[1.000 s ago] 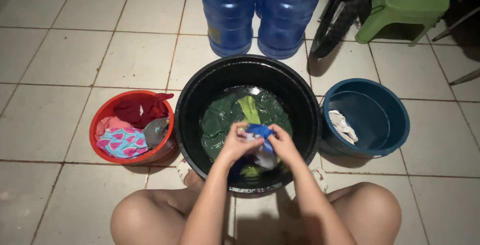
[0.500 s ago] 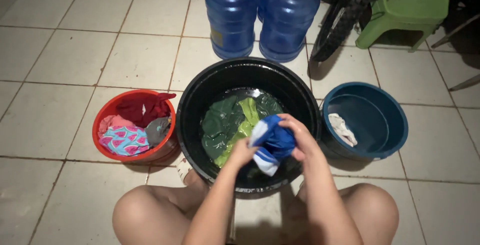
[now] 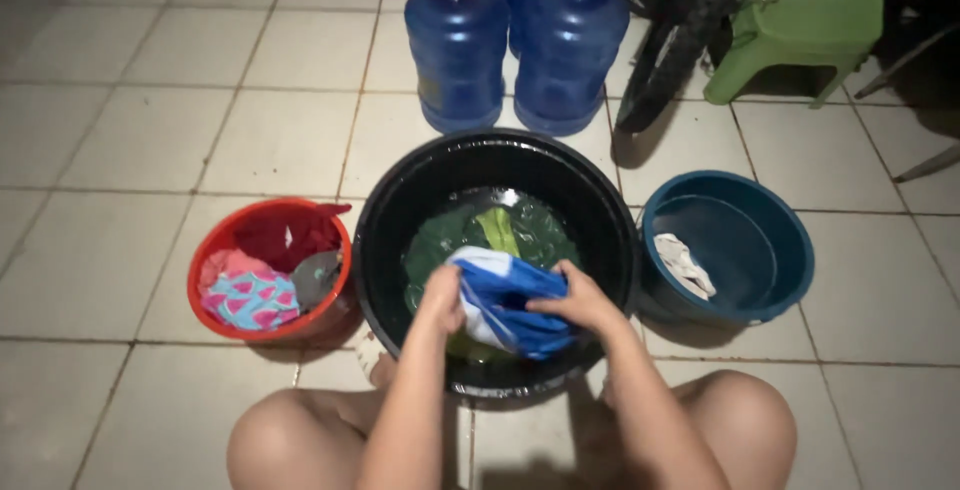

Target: The person sits on the floor and hand-washes multiple pieces of clothing in a black basin filled with water. They repeatedly submerge, scrub, and wring out each item before placing it into a red bucket. The process continues with various garments including patterned and solid-colored fabrics.

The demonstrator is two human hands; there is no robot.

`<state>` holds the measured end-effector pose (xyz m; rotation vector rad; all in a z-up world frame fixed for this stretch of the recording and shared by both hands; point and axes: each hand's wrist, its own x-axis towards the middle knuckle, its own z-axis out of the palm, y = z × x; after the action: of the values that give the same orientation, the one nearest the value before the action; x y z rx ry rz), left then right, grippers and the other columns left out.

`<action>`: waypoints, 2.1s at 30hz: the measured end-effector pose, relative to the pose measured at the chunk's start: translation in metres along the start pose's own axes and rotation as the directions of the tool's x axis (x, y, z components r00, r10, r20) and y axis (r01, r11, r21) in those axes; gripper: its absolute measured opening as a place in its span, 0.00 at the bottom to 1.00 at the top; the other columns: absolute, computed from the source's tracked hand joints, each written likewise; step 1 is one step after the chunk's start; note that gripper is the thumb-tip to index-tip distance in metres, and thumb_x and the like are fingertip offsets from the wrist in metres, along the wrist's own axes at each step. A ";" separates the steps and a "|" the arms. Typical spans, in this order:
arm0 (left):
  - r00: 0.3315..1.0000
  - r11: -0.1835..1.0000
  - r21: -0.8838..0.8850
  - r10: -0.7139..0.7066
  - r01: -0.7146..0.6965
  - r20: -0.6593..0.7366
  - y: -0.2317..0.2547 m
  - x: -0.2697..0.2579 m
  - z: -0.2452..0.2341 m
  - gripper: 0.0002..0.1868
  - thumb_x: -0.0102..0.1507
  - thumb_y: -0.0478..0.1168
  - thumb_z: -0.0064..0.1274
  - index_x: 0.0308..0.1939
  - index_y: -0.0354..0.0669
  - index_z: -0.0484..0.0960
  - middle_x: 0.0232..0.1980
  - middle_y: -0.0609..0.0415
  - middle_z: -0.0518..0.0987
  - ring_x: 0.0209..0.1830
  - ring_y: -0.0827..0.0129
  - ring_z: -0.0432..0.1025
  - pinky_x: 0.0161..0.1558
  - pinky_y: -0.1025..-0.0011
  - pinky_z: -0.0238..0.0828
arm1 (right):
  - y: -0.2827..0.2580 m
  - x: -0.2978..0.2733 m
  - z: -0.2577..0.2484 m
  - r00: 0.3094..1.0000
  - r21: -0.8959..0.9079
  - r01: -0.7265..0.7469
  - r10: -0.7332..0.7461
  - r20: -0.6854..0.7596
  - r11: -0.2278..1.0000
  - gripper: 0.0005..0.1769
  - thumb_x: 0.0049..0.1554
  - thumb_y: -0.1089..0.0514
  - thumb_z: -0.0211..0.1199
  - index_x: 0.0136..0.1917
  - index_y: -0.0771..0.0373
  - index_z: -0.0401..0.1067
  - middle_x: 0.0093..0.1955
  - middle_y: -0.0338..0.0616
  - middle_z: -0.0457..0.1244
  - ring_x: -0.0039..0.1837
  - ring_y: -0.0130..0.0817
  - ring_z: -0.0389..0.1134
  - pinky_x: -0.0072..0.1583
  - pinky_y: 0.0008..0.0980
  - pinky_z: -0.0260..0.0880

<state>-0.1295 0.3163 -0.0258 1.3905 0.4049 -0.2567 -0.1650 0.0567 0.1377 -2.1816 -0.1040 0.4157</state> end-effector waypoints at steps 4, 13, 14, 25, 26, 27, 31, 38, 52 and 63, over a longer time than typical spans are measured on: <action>0.964 0.745 -0.614 -0.178 0.262 0.195 0.103 -0.089 0.014 0.21 0.62 0.45 0.44 0.48 0.31 0.80 0.45 0.40 0.84 0.50 0.49 0.77 0.51 0.55 0.78 | 0.061 0.033 0.018 0.934 -0.393 -0.074 -0.074 -0.348 0.916 0.19 0.52 0.57 0.72 0.57 0.60 0.78 0.55 0.55 0.69 0.58 0.46 0.70 0.62 0.39 0.73; 0.980 0.944 0.297 0.090 -0.140 0.178 0.060 -0.064 0.024 0.21 0.62 0.49 0.60 0.53 0.40 0.86 0.44 0.47 0.85 0.43 0.61 0.80 0.47 0.63 0.76 | 0.004 0.009 -0.001 0.939 0.743 -0.334 0.131 0.319 0.580 0.23 0.50 0.68 0.68 0.59 0.55 0.73 0.52 0.43 0.70 0.54 0.37 0.73 0.57 0.40 0.76; 0.981 0.986 -0.162 -0.001 0.033 0.196 0.056 -0.059 0.023 0.26 0.59 0.49 0.60 0.54 0.33 0.83 0.44 0.44 0.85 0.43 0.57 0.80 0.47 0.60 0.78 | 0.010 0.012 0.000 0.965 0.280 -0.241 0.200 0.169 0.929 0.24 0.48 0.60 0.75 0.58 0.58 0.75 0.53 0.47 0.70 0.55 0.38 0.73 0.59 0.39 0.74; 0.935 0.885 0.370 0.168 -0.283 0.313 0.058 -0.079 0.020 0.18 0.57 0.39 0.65 0.48 0.35 0.84 0.41 0.49 0.86 0.39 0.63 0.80 0.46 0.61 0.78 | 0.014 -0.001 0.001 0.937 0.862 -0.348 0.168 0.306 0.370 0.23 0.51 0.64 0.66 0.61 0.65 0.71 0.52 0.49 0.71 0.50 0.40 0.75 0.55 0.41 0.78; 0.971 0.997 0.072 0.007 -0.025 0.240 0.059 -0.078 0.020 0.15 0.59 0.37 0.59 0.47 0.33 0.84 0.40 0.48 0.85 0.37 0.62 0.80 0.44 0.60 0.79 | -0.006 -0.009 0.000 0.927 0.727 -0.372 0.196 0.318 0.577 0.23 0.51 0.65 0.68 0.61 0.65 0.71 0.53 0.51 0.71 0.50 0.39 0.75 0.55 0.40 0.78; 0.960 0.941 -0.251 -0.174 0.227 0.217 0.059 -0.079 0.018 0.13 0.61 0.34 0.52 0.46 0.30 0.84 0.38 0.47 0.84 0.34 0.60 0.80 0.42 0.58 0.79 | -0.027 -0.017 -0.001 0.917 0.545 -0.380 0.228 0.327 0.747 0.24 0.52 0.65 0.71 0.61 0.64 0.72 0.54 0.52 0.71 0.51 0.37 0.75 0.55 0.38 0.77; 0.898 0.785 -0.470 -0.242 0.403 0.367 0.063 -0.078 0.021 0.14 0.63 0.38 0.49 0.42 0.28 0.82 0.36 0.44 0.85 0.33 0.58 0.81 0.41 0.59 0.83 | 0.068 0.030 0.024 0.955 0.466 -0.291 0.227 0.190 0.836 0.18 0.56 0.61 0.68 0.57 0.75 0.78 0.52 0.57 0.72 0.48 0.41 0.73 0.53 0.39 0.75; 0.928 0.915 -0.245 -0.251 0.321 0.277 0.096 -0.105 0.016 0.17 0.61 0.38 0.58 0.52 0.32 0.83 0.45 0.45 0.86 0.41 0.59 0.82 0.48 0.58 0.81 | 0.072 0.021 0.006 0.891 0.898 -0.422 -0.125 0.436 0.121 0.13 0.64 0.60 0.60 0.56 0.74 0.73 0.47 0.51 0.71 0.44 0.37 0.74 0.50 0.36 0.76; 0.832 0.924 -0.073 -0.302 0.376 0.465 0.105 -0.117 0.007 0.31 0.59 0.48 0.62 0.62 0.33 0.78 0.54 0.44 0.84 0.49 0.61 0.81 0.54 0.64 0.79 | 0.011 0.006 -0.025 0.980 0.787 -0.163 0.002 0.201 0.595 0.21 0.56 0.59 0.67 0.61 0.69 0.75 0.52 0.47 0.71 0.52 0.35 0.72 0.58 0.35 0.74; 0.958 0.954 -0.087 0.285 -0.287 -0.029 0.081 -0.074 0.039 0.22 0.63 0.38 0.55 0.61 0.38 0.78 0.53 0.52 0.83 0.52 0.69 0.74 0.53 0.73 0.70 | 0.036 0.013 -0.011 0.941 0.874 -0.301 -0.032 0.338 0.380 0.24 0.59 0.60 0.69 0.66 0.70 0.73 0.54 0.49 0.70 0.47 0.33 0.67 0.38 0.27 0.56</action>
<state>-0.1584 0.2875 0.0831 1.3437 0.2213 0.0110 -0.1520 0.0291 0.1118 -0.9614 0.1348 0.7004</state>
